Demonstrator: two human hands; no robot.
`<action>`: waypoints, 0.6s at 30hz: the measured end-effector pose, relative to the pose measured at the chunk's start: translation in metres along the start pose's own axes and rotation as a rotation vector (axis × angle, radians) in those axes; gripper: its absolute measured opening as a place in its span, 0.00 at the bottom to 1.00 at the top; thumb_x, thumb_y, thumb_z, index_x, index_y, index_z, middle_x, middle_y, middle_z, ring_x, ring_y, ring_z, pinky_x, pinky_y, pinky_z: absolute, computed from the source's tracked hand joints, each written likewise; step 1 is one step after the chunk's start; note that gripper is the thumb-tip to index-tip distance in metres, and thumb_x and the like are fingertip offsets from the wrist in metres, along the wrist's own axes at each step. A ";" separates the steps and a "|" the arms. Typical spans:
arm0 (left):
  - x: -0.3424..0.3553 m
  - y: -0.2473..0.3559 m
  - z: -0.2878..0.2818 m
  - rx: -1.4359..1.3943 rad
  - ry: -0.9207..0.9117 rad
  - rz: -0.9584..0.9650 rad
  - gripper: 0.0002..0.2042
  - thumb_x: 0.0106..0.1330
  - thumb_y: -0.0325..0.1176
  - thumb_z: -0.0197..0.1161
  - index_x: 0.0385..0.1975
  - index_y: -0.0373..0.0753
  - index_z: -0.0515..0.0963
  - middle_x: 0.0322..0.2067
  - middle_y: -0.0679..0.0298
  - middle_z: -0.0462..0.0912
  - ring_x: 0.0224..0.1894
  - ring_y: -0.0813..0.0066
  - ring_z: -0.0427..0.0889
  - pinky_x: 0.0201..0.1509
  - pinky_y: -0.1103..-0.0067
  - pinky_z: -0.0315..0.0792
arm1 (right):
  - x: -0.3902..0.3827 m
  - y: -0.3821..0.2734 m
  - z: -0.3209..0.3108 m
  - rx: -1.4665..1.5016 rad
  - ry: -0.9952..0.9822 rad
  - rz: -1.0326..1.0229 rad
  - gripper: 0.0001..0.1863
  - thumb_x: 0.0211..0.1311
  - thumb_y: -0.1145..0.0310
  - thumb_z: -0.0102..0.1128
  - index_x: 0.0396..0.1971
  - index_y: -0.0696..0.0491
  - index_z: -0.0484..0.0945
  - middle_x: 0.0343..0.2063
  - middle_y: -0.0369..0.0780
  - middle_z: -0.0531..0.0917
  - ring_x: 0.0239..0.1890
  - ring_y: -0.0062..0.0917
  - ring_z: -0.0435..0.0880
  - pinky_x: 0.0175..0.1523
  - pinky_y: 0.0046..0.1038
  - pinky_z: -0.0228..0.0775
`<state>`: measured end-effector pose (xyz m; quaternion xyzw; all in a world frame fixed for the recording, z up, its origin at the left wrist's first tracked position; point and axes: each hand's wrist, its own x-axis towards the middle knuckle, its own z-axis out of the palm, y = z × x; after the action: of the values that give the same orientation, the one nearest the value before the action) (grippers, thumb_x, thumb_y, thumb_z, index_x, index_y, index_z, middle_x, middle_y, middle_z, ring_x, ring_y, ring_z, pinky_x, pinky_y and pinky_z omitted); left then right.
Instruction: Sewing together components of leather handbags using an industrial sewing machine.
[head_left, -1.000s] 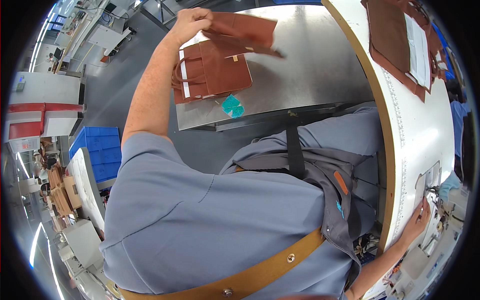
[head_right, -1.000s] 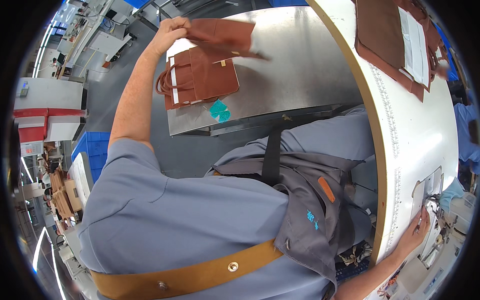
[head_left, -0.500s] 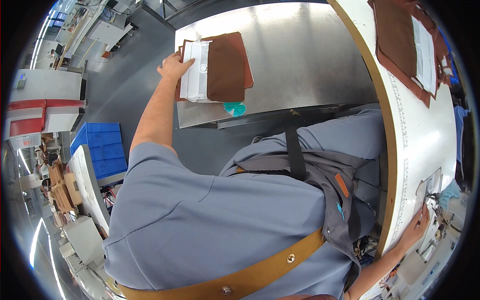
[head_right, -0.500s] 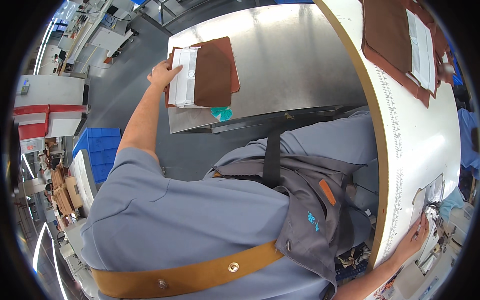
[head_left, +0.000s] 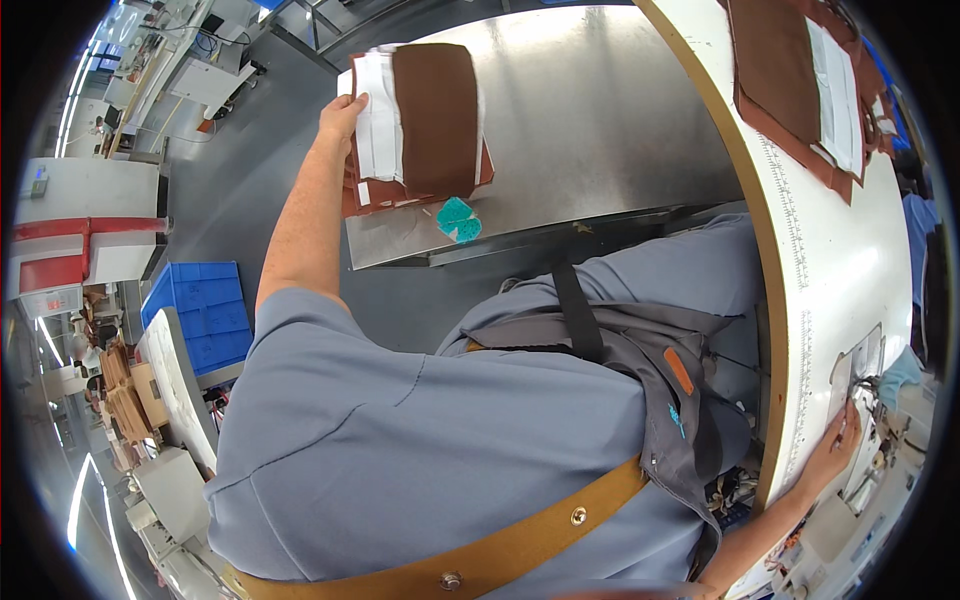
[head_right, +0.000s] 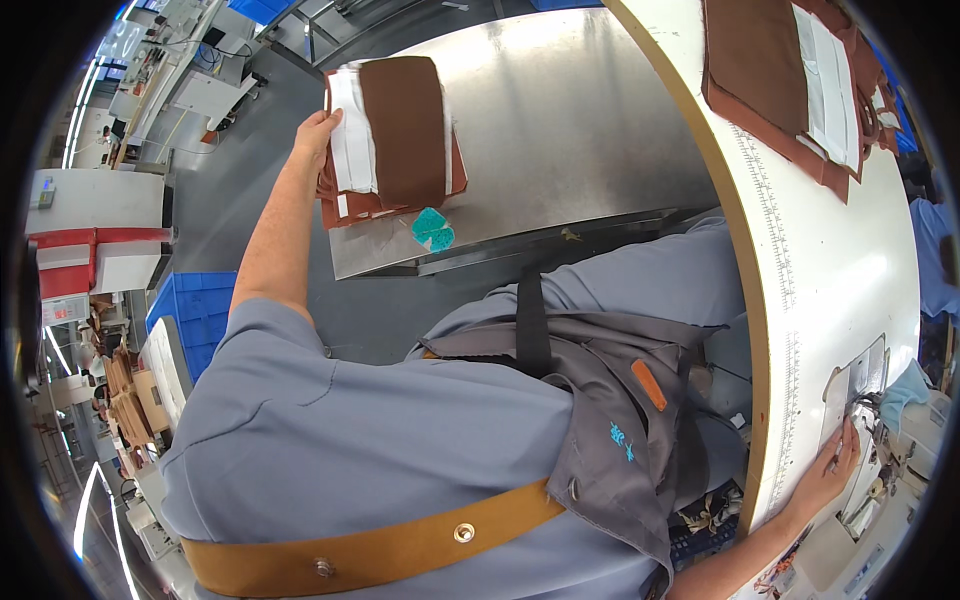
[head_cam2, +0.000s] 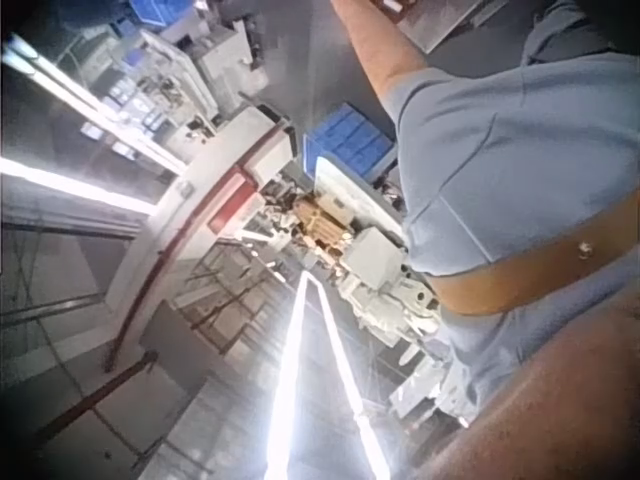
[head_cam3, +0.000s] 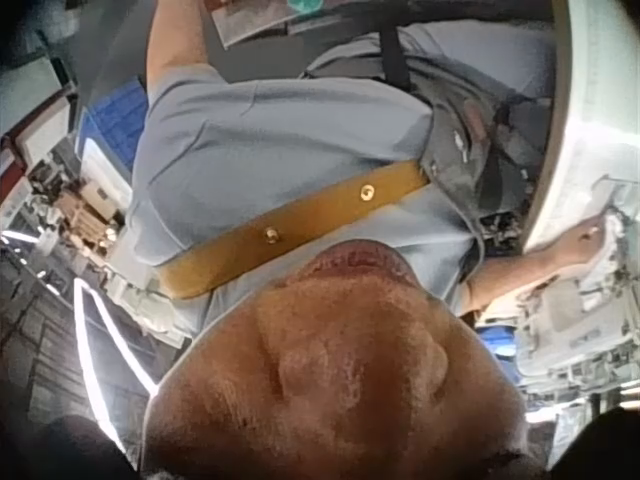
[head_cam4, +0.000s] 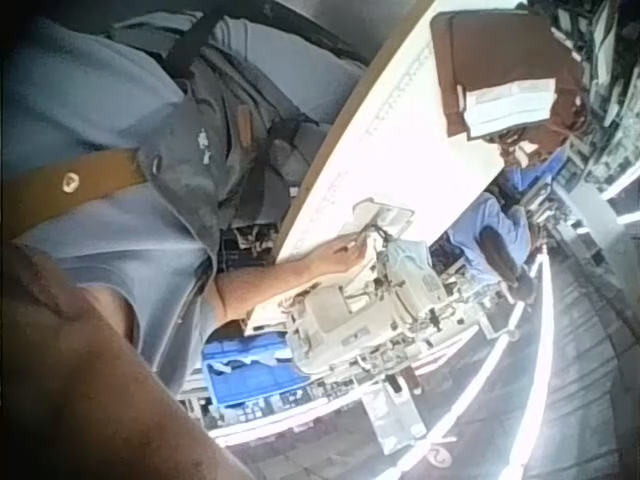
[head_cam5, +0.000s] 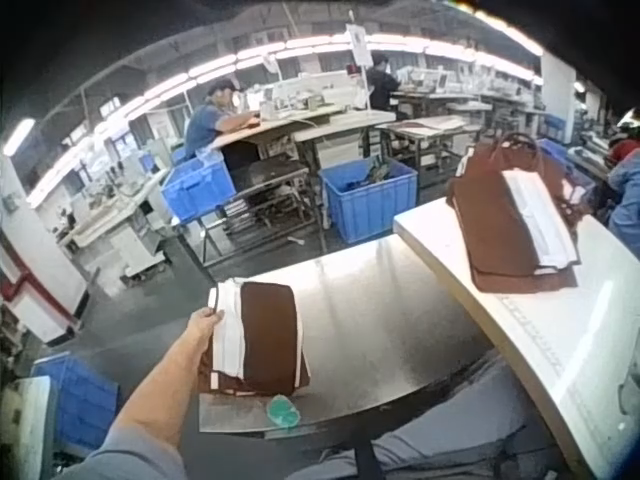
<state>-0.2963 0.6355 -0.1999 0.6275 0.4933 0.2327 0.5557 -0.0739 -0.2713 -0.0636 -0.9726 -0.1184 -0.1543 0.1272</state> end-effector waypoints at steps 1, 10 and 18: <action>-0.003 0.004 0.007 0.051 -0.042 -0.003 0.11 0.70 0.36 0.67 0.42 0.34 0.81 0.37 0.60 0.86 0.37 0.70 0.85 0.45 0.73 0.78 | 0.000 0.001 0.000 0.002 0.005 -0.015 0.17 0.78 0.63 0.51 0.59 0.52 0.80 0.58 0.42 0.79 0.59 0.30 0.77 0.54 0.27 0.71; -0.021 0.042 0.046 -0.108 -0.369 0.011 0.16 0.68 0.34 0.65 0.53 0.37 0.79 0.51 0.61 0.83 0.53 0.71 0.81 0.59 0.72 0.73 | 0.001 -0.004 0.000 0.014 -0.009 -0.020 0.18 0.78 0.63 0.51 0.59 0.53 0.80 0.58 0.43 0.79 0.59 0.32 0.77 0.58 0.30 0.70; -0.003 0.038 0.028 0.367 -0.547 -0.214 0.23 0.56 0.44 0.73 0.50 0.42 0.84 0.70 0.60 0.67 0.74 0.64 0.57 0.76 0.67 0.49 | 0.001 0.001 0.000 0.021 0.003 -0.010 0.18 0.78 0.62 0.51 0.59 0.53 0.80 0.58 0.44 0.79 0.60 0.33 0.77 0.59 0.30 0.70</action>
<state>-0.2604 0.6235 -0.1714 0.7008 0.4230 -0.0964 0.5663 -0.0725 -0.2722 -0.0638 -0.9704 -0.1249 -0.1551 0.1369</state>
